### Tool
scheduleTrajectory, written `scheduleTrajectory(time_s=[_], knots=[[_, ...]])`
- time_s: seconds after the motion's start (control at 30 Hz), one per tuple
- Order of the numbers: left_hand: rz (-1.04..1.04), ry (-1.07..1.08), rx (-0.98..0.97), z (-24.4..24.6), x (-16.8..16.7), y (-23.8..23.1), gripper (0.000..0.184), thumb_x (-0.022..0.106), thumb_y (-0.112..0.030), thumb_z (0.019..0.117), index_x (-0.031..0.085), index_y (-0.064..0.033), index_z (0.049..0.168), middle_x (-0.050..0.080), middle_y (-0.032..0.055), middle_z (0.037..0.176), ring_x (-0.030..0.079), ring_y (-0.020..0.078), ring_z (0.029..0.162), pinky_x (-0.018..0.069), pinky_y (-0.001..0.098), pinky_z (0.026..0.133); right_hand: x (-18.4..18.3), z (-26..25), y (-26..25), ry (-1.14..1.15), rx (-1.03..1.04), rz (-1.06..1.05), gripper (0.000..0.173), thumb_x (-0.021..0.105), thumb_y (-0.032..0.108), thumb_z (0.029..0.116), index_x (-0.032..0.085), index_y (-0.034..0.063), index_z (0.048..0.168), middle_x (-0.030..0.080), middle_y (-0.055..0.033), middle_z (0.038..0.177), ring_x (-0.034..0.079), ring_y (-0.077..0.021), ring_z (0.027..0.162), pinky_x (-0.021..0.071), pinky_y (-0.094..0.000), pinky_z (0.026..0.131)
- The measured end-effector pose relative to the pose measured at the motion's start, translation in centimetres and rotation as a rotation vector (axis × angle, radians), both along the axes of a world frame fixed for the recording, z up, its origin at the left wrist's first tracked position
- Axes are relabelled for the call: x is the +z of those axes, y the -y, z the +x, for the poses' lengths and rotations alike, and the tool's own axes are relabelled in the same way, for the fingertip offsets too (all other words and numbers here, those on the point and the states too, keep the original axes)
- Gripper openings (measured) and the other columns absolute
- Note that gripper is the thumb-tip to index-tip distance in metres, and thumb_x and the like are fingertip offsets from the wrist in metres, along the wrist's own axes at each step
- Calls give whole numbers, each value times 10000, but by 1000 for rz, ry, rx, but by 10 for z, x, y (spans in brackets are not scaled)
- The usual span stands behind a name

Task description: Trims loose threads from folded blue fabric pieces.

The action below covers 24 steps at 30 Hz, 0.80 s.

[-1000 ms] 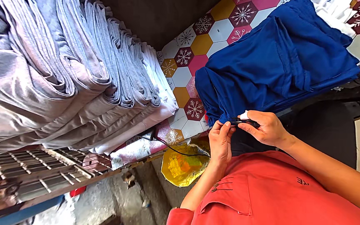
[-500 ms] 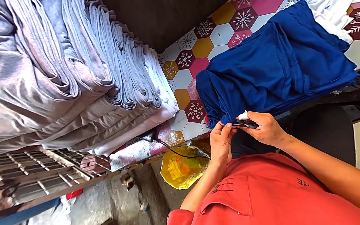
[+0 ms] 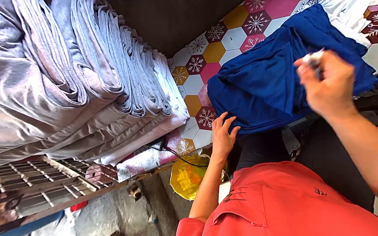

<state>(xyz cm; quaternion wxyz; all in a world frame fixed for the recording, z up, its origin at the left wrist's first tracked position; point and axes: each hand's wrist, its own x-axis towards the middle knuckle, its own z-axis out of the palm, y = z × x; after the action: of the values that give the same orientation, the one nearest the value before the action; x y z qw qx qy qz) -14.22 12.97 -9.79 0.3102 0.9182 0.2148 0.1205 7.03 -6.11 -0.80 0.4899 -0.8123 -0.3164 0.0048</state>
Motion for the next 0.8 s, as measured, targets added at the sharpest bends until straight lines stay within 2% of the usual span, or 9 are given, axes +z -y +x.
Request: scheduleTrajectory(time_s=[0.1,0.2,0.37,0.47,0.53,0.6,0.67,0.73,0.8], knots=[[23,6,-1,-2,6,-9,162,707,-89,922,772,-65,1068,679,127,1245,613,327,1142,479,516,980,-36,-44,-8,63,222,4,204,662,160,967,714,-19,1050,699,-154,978,692,-227,876,595,-400,791],[31,301,-18,-4,9,-7,109,664,-47,930,764,-54,974,729,82,1082,646,217,1076,508,369,970,-71,-76,-27,47,317,-62,396,843,329,811,748,28,1051,685,-133,977,690,-280,803,579,-482,640],[184,333,96,-1,14,-1,125,640,30,872,701,-4,976,671,152,1091,628,263,1101,528,366,951,-70,-68,-32,-36,396,33,100,716,58,856,741,4,936,714,-111,896,701,-211,800,591,-404,709],[-396,322,186,2,22,-11,267,610,109,889,595,44,1147,707,86,1072,687,138,987,578,319,870,-39,-34,-20,-490,444,92,68,677,131,937,691,105,877,595,69,685,492,16,563,418,-178,529],[-954,320,172,6,35,-15,335,569,87,931,498,-112,1191,746,2,1000,715,92,897,587,301,830,-27,-15,-17,-900,369,246,165,571,104,993,615,144,840,557,107,613,384,51,443,318,-128,415],[-1211,300,161,11,43,-15,286,541,57,960,540,-149,1157,755,2,955,720,99,858,588,306,821,-21,-5,-20,-1039,163,249,244,523,151,1051,581,165,815,537,94,583,355,38,406,288,-131,378],[-1219,282,182,16,49,-12,223,540,45,981,561,-122,1129,746,3,920,711,88,846,585,299,818,-22,-6,-26,-702,4,30,190,614,195,1031,615,117,858,529,56,658,405,-8,511,337,-202,478],[-1152,276,223,19,53,-6,187,566,48,984,580,-92,1107,745,13,911,709,89,851,581,295,817,-23,-21,-26,-268,-52,-30,185,661,161,1001,725,-8,1040,674,-130,947,637,-209,846,521,-427,770],[-1076,290,236,20,55,0,175,593,43,974,600,-83,1094,754,18,909,715,80,847,584,276,797,-23,-42,-27,6,3,46,187,649,130,995,722,-31,1057,672,-186,1010,669,-263,901,568,-418,800]])
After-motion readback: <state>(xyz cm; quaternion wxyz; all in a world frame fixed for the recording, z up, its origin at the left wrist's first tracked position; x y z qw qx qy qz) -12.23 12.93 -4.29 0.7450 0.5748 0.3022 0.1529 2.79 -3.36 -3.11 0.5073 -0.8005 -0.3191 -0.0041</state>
